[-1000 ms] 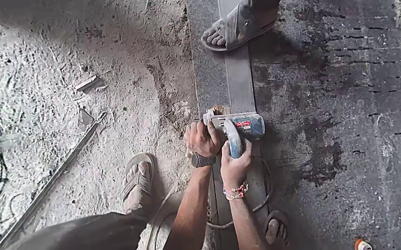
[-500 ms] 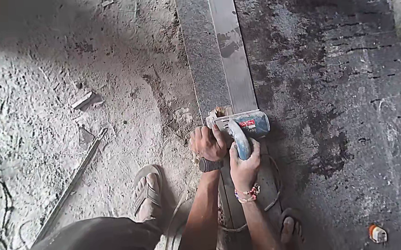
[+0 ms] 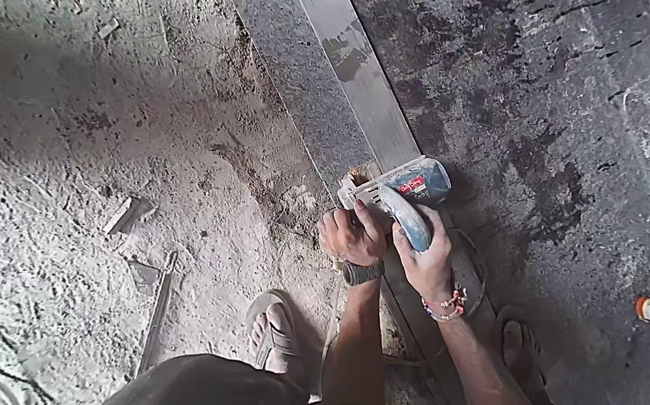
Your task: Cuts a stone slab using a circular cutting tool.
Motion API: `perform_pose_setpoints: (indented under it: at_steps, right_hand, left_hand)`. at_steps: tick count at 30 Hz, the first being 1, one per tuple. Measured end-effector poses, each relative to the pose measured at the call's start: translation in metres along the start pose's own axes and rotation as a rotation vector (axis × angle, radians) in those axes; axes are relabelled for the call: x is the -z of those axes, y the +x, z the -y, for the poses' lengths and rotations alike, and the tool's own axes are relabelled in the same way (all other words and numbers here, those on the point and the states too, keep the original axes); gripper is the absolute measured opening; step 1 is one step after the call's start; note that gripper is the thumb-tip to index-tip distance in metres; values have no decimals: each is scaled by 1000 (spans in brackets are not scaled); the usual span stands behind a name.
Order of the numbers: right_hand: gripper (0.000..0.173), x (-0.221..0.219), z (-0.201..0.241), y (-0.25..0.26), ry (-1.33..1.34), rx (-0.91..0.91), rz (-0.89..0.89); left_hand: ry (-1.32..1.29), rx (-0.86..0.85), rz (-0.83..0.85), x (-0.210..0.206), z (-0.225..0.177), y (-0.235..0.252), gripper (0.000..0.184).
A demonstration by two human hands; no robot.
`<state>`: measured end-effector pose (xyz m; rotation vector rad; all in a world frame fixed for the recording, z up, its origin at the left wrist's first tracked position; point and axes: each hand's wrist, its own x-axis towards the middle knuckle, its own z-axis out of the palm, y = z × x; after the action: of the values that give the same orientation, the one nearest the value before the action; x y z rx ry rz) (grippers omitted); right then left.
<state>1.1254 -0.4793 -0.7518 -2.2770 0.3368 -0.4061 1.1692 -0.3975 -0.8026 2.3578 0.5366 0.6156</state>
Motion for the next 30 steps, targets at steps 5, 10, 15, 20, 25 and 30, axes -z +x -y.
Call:
perform_pose_setpoints:
  at_steps: [5,10,15,20,25,30]
  right_hand:
    - [44,-6,4,0,-84,-8,-70]
    - [45,-11,6,1,-132,-23,-111]
    - [43,-14,9,4,-140,-44,-125]
    - [45,-16,11,6,-158,-72,-118]
    - [47,-16,15,10,-173,-102,-112]
    - [47,-18,18,14,-183,-98,-104]
  left_hand:
    - [16,36,72,5,-1,3,49]
    - [28,76,133,11,-5,3,43]
    - [-26,116,150,14,-8,-4,41]
    - [-40,141,166,17,-14,-10,48]
    - [-168,240,187,20,-22,-13,47]
    - [-282,338,212,24,-23,-13,38]
